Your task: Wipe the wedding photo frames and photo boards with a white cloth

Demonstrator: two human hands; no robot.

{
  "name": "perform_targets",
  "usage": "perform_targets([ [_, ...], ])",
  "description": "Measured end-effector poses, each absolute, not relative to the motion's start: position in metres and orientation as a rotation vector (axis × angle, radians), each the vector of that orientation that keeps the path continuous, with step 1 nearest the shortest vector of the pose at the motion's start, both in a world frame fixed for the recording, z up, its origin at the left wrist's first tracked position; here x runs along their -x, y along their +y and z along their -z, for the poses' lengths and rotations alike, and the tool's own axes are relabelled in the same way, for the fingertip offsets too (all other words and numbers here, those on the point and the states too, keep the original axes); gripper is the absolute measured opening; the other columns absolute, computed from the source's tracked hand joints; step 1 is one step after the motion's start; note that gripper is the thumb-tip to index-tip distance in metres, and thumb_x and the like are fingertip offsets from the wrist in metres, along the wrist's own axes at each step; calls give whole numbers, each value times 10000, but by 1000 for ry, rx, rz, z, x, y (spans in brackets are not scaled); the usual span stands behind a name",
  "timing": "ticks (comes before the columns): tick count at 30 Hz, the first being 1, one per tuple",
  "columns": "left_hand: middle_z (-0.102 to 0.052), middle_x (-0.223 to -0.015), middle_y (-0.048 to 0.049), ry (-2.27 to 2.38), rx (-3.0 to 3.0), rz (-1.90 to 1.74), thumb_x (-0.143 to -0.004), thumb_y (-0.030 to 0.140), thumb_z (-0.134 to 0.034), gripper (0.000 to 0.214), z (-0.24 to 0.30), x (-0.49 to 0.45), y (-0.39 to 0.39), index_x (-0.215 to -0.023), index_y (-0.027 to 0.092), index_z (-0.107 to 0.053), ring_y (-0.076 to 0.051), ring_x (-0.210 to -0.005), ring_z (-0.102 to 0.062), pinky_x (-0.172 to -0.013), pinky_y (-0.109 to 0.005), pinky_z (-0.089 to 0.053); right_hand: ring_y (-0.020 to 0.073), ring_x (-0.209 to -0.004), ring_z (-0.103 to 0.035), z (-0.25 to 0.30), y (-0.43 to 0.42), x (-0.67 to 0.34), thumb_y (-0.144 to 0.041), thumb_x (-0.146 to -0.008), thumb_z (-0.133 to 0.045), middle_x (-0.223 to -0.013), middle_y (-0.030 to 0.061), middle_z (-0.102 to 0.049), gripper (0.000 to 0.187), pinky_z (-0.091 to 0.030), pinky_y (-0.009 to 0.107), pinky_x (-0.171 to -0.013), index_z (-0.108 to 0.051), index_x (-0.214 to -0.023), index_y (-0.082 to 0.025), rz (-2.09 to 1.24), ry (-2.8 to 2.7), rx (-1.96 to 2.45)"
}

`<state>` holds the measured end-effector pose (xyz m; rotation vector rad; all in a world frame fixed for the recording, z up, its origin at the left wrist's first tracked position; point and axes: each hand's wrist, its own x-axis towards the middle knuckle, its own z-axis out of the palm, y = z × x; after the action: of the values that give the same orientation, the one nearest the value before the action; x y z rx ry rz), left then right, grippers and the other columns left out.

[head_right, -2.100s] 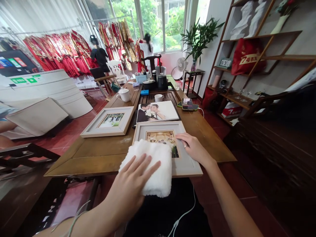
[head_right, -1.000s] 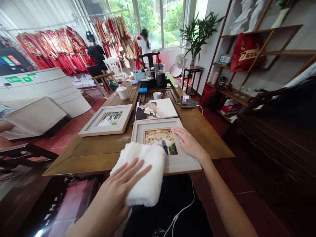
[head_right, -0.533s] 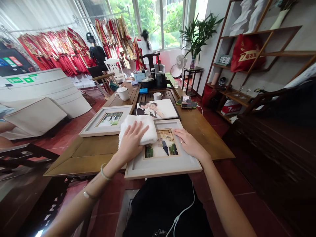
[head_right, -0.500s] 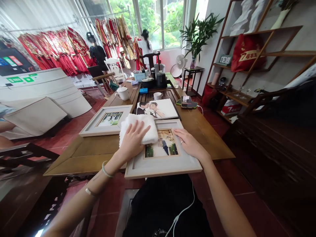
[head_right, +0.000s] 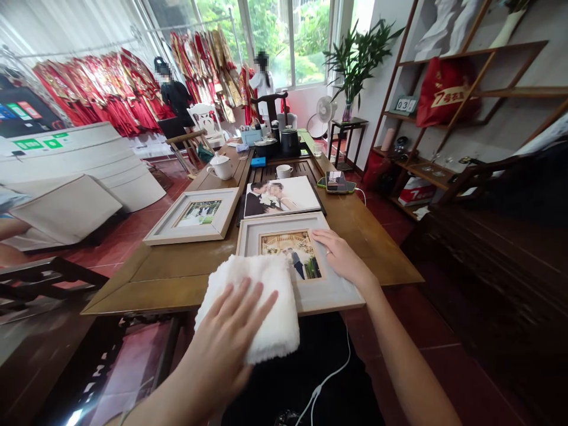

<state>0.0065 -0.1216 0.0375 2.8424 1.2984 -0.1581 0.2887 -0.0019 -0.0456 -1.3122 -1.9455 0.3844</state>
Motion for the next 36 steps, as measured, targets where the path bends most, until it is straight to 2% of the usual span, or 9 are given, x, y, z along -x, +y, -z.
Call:
perform_targets([
  [3,-232,-1560,-159,1356,-2842,96,-684,193,-585,938,-32,-13,-125,-1517,211,-156,-407,-1437,-105,-1144,-605,-160,189,-1271,-522,46,-1,-290,16,-712,-373,-1328,40,-605,634,-351,424,-1140,-636,-1238,-219,-386,-1966,1303],
  [7,-285,-1532,-187,1478,-2841,111,-711,158,-594,853,-33,-34,-84,-1491,181,-251,-419,-1424,-157,-1135,-607,-176,189,-1281,-512,46,-2,-292,9,-719,-377,-1344,34,-592,638,-349,431,-1141,-621,-1256,-235,-411,-1990,1295],
  [11,-342,-1492,-212,1494,-2860,124,-756,187,-607,765,-38,-53,-28,-1464,155,-318,-415,-1401,-238,-1125,-578,-209,202,-1287,-506,45,-1,-293,5,-710,-378,-1344,33,-592,642,-346,458,-1140,-623,-1252,-237,-430,-1992,1289],
  [16,-294,-1514,-214,1449,-2905,114,-809,258,-591,736,-35,-74,9,-1475,160,-294,-413,-1415,-195,-1124,-583,-172,202,-1284,-508,45,0,-292,7,-700,-370,-1341,40,-595,644,-347,451,-1138,-631,-1241,-226,-420,-1976,1302],
  [20,-293,-1505,-244,1410,-2835,158,-819,264,-583,737,-37,-88,-7,-1479,141,-278,-433,-1407,-203,-1106,-608,-190,211,-1268,-524,45,1,-290,-12,-716,-391,-1317,47,-615,599,-358,447,-1127,-653,-1209,-229,-418,-1940,1316],
  [25,-296,-1494,-271,1184,-2822,198,-813,305,-574,768,-42,-100,-62,-1485,121,-252,-473,-1392,-205,-1085,-658,-203,227,-1240,-549,43,0,-290,-74,-756,-423,-1291,81,-631,505,-376,449,-1111,-675,-1173,-207,-459,-1913,1287],
  [29,-280,-1497,-284,1069,-2864,121,-825,334,-552,756,-45,-99,-99,-1480,105,-251,-488,-1391,-187,-1074,-695,-184,216,-1246,-545,44,-1,-293,-82,-764,-431,-1309,72,-620,512,-372,448,-1112,-656,-1202,-224,-471,-1905,1222],
  [33,-279,-1522,-222,901,-2890,140,-807,362,-584,745,-51,-85,-116,-1467,172,-296,-463,-1399,-197,-1077,-684,-224,234,-1267,-525,44,2,-295,-91,-762,-454,-1333,75,-601,516,-368,460,-1115,-643,-1225,-220,-488,-1951,1215],
  [36,-321,-1524,-152,948,-2933,196,-832,282,-569,653,-51,-72,-112,-1447,257,-350,-434,-1398,-240,-1066,-675,-275,231,-1271,-521,45,3,-294,-78,-760,-446,-1325,63,-608,526,-364,453,-1122,-648,-1221,-230,-481,-1964,1236],
])
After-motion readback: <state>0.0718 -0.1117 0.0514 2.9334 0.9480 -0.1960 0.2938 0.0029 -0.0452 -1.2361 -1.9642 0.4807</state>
